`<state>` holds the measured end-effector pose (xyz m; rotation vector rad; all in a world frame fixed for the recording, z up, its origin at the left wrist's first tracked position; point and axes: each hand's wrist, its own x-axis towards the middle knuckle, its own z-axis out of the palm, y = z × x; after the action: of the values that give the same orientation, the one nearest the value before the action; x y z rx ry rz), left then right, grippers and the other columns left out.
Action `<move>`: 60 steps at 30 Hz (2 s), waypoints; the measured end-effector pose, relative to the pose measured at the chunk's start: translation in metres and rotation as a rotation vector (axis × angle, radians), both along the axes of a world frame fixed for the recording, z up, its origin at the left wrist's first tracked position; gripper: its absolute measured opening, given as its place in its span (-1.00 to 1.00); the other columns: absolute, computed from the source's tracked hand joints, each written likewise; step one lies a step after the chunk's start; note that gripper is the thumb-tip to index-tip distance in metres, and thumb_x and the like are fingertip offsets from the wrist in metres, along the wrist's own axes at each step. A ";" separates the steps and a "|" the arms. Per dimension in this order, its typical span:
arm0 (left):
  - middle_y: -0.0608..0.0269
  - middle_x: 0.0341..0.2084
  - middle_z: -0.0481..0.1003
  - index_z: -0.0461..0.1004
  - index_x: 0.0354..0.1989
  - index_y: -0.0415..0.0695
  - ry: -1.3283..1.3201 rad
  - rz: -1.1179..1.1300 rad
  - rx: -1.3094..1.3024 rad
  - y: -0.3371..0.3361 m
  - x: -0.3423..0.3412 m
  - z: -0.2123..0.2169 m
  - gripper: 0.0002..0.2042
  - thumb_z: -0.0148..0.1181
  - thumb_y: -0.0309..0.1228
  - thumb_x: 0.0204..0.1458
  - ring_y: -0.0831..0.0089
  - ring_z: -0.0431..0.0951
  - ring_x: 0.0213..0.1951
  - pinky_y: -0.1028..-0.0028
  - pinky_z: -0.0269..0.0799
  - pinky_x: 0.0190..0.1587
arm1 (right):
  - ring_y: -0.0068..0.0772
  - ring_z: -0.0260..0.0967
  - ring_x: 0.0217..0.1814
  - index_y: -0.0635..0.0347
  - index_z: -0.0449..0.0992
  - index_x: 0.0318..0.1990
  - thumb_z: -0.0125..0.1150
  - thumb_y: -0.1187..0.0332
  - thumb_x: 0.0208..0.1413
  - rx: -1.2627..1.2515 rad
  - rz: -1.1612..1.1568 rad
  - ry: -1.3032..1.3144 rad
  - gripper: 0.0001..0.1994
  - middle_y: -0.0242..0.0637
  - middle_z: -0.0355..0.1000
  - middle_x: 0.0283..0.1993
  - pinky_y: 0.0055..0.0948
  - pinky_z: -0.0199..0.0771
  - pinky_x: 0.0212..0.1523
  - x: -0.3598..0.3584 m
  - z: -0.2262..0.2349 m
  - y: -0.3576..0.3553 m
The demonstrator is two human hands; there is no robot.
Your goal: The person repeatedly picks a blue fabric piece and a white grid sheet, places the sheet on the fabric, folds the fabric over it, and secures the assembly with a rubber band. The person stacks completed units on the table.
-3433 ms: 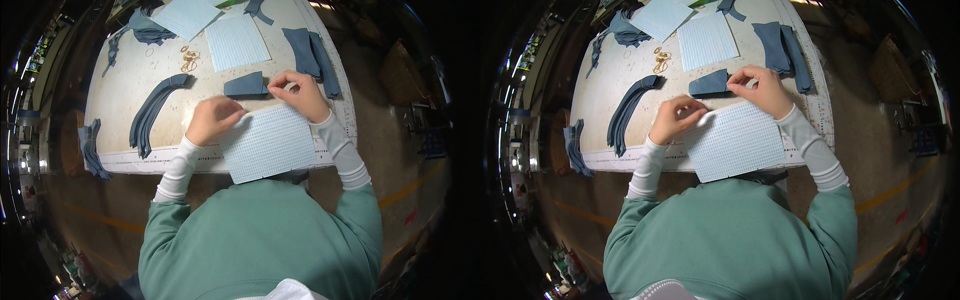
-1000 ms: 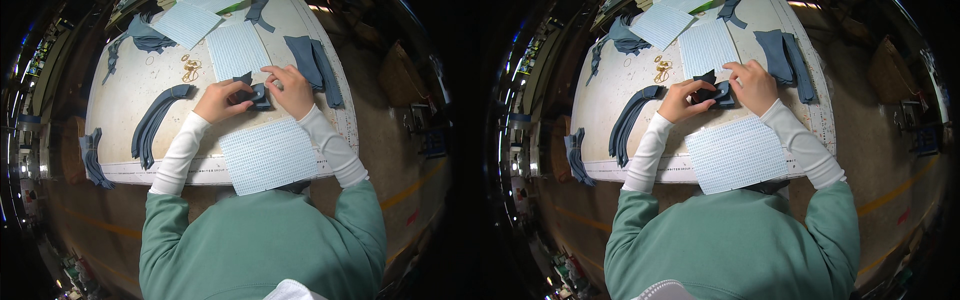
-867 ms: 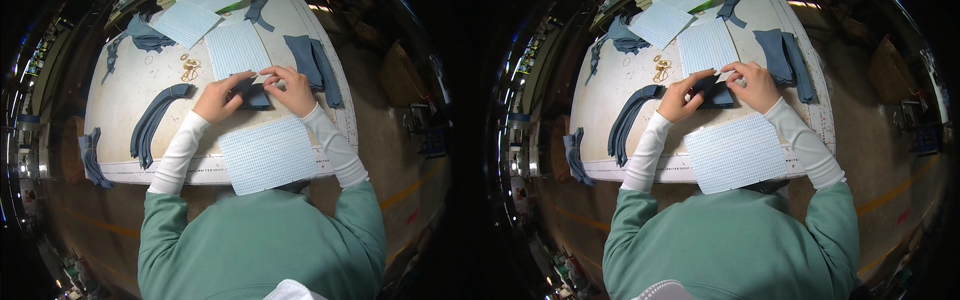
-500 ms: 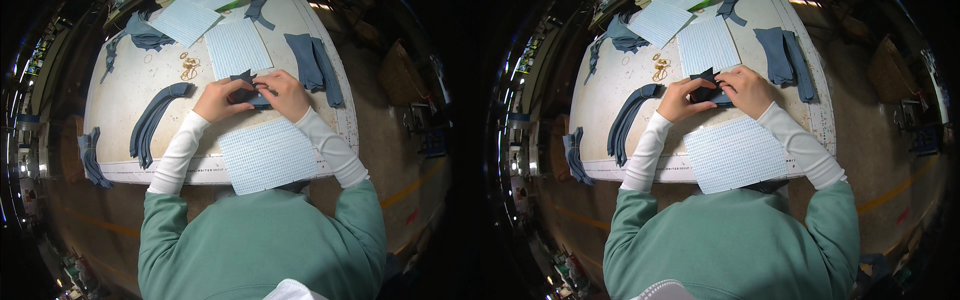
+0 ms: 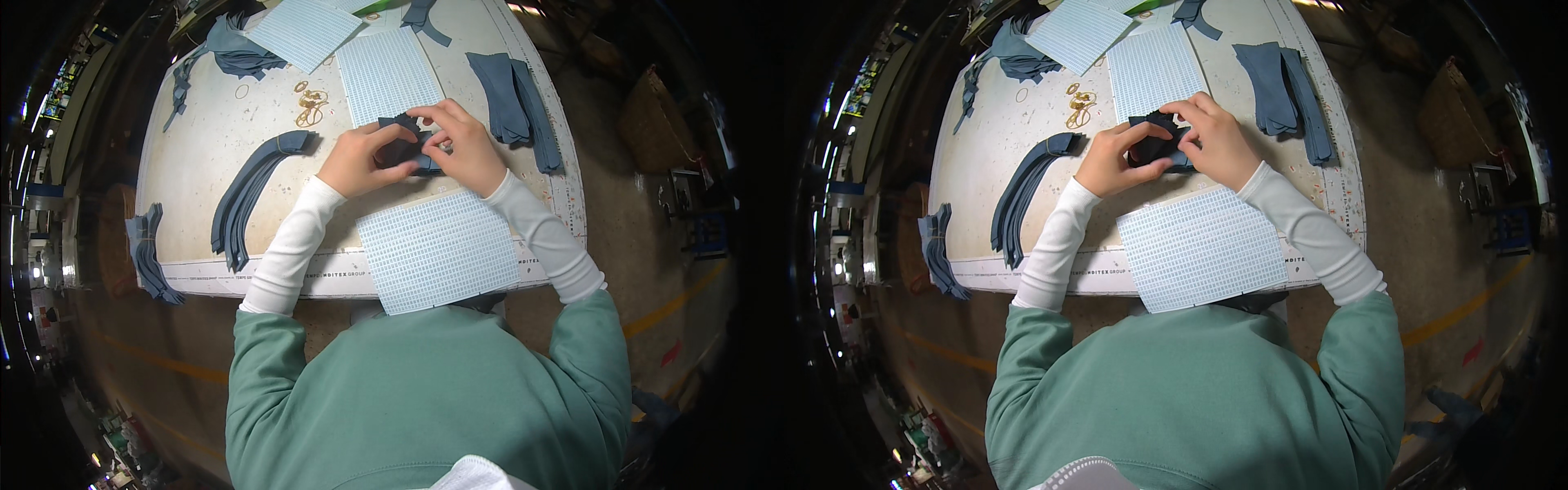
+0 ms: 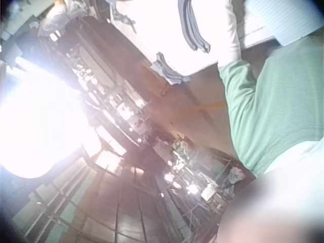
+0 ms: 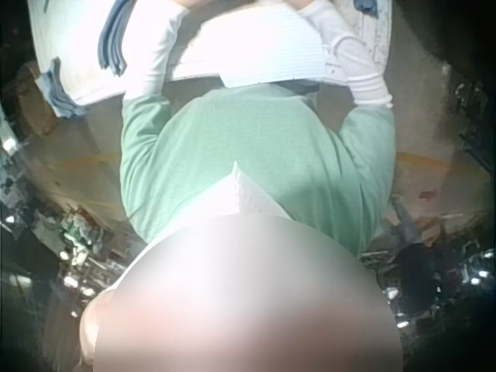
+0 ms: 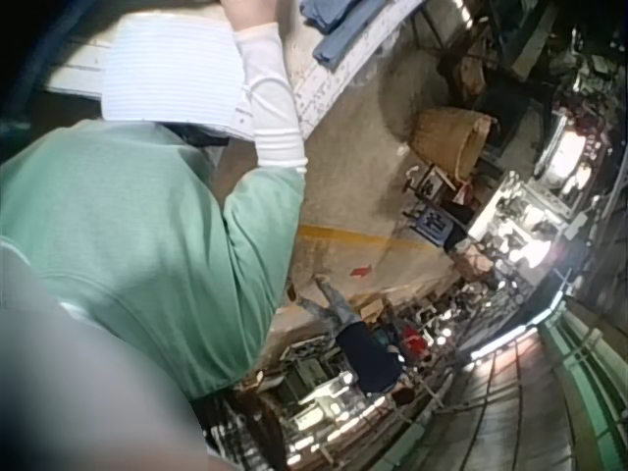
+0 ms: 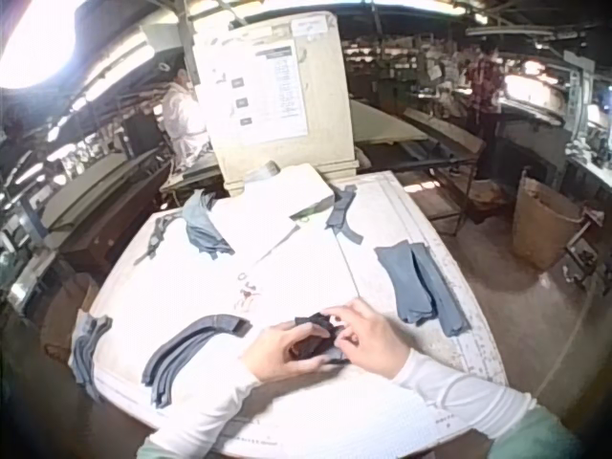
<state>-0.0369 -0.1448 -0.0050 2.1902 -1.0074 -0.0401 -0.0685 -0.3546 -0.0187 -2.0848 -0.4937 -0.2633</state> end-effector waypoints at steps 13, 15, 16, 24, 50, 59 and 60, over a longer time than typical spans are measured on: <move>0.23 -0.31 0.57 0.55 -0.14 -0.09 0.010 -0.034 -0.016 0.003 0.004 -0.003 -0.65 0.45 -0.32 -0.11 0.40 0.56 -0.43 0.49 0.48 -0.36 | -0.21 0.52 -0.21 0.16 0.53 -0.11 0.20 0.67 -0.11 -0.061 -0.144 -0.175 -0.65 -0.21 0.38 -0.16 -0.43 0.56 -0.24 0.015 0.007 -0.017; 0.22 -0.34 0.57 0.54 -0.13 -0.09 0.001 -0.033 -0.030 0.003 0.003 -0.003 -0.64 0.46 -0.31 -0.12 0.40 0.55 -0.44 0.49 0.47 -0.37 | -0.23 0.52 -0.22 0.18 0.51 -0.14 0.20 0.67 -0.10 0.042 -0.056 -0.038 -0.69 -0.21 0.37 -0.16 -0.44 0.57 -0.24 0.012 0.009 -0.015; 0.22 -0.35 0.56 0.54 -0.13 -0.08 -0.007 -0.030 -0.028 0.002 0.002 -0.003 -0.63 0.46 -0.30 -0.13 0.40 0.55 -0.44 0.49 0.47 -0.37 | -0.24 0.52 -0.23 0.19 0.50 -0.16 0.19 0.67 -0.09 0.096 -0.014 0.021 -0.71 -0.21 0.36 -0.16 -0.44 0.57 -0.24 0.010 0.009 -0.013; 0.22 -0.41 0.54 0.53 -0.13 -0.07 -0.064 -0.007 -0.006 0.000 0.000 -0.004 -0.60 0.49 -0.27 -0.16 0.38 0.54 -0.44 0.48 0.47 -0.38 | -0.05 0.52 -0.24 0.18 0.33 -0.19 0.20 0.64 -0.04 -0.348 -0.053 -0.148 -0.73 -0.18 0.30 -0.16 -0.22 0.61 -0.20 0.001 0.007 0.012; 0.23 -0.30 0.60 0.53 -0.11 -0.11 0.012 -0.035 -0.036 0.003 0.004 -0.003 -0.68 0.39 -0.41 -0.08 0.42 0.56 -0.45 0.51 0.47 -0.39 | -0.31 0.54 -0.07 0.21 0.46 -0.09 0.18 0.70 -0.06 -0.034 0.001 -0.057 -0.66 -0.25 0.37 -0.06 -0.52 0.61 -0.14 0.015 0.006 -0.015; 0.17 -0.27 0.60 0.53 -0.06 -0.06 0.073 0.034 -0.120 0.000 0.001 -0.001 -0.71 0.21 -0.45 -0.01 0.44 0.55 -0.51 0.53 0.46 -0.44 | -0.04 0.36 0.19 -0.23 0.07 0.41 0.07 0.81 -0.16 0.052 0.192 0.088 -0.07 -0.13 0.11 0.27 -0.38 0.58 -0.09 0.011 0.008 -0.007; 0.18 -0.27 0.59 0.52 -0.06 -0.06 0.018 0.008 -0.080 0.000 0.002 -0.002 -0.70 0.25 -0.43 -0.03 0.44 0.55 -0.51 0.53 0.46 -0.45 | 0.00 0.36 0.18 -0.23 0.08 0.41 0.06 0.81 -0.16 -0.011 0.178 0.058 -0.07 -0.12 0.10 0.28 -0.36 0.58 -0.09 0.012 0.008 -0.005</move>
<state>-0.0352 -0.1450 -0.0070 2.1169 -0.9739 -0.0157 -0.0569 -0.3596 -0.0107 -2.0378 -0.6425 -0.0960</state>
